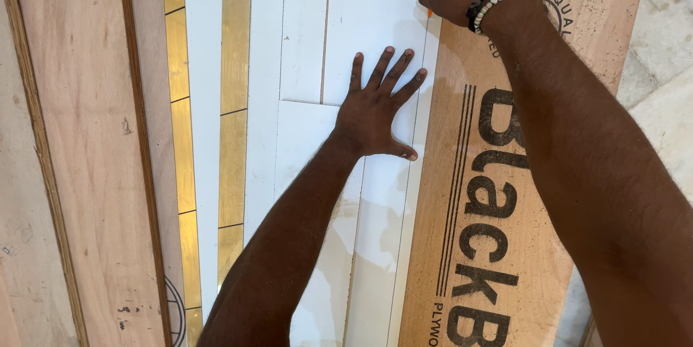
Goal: The person marks a white rectangular board with a pencil and then uses a utility knife to cut along the marked line. The person also uses a hand plane to smooth the cut edge of the board.
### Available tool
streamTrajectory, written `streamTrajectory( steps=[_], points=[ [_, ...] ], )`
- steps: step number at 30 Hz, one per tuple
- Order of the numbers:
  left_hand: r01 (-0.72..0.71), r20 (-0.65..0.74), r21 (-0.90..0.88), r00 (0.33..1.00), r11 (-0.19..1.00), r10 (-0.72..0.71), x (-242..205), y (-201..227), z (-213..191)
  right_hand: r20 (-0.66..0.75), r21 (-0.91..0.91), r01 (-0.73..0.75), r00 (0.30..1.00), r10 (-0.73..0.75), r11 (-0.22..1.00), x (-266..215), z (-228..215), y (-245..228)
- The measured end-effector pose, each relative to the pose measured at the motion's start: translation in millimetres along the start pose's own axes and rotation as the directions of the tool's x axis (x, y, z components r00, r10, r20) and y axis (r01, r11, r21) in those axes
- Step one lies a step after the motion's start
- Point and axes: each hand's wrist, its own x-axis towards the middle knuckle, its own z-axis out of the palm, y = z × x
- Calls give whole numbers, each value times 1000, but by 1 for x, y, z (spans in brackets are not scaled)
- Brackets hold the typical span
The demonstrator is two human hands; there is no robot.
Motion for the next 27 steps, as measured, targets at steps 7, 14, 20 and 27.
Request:
streamTrajectory(
  steps=[7,14,20,27],
  points=[
    [-5,-25,-6,1000,1000,5,0,-2,-1,7,-30,-1,1000,1,1000,7,7,3],
    [-2,-1,6,1000,1000,2,1,-2,4,23,-10,-6,1000,6,1000,5,3,1],
    [-5,-6,4,1000,1000,5,-1,-2,2,81,6,-52,995,52,999,3,1,-8],
    [-17,1,-19,1000,1000,17,-1,-5,6,-654,311,402,748,-113,861,-76,37,18]
  ],
)
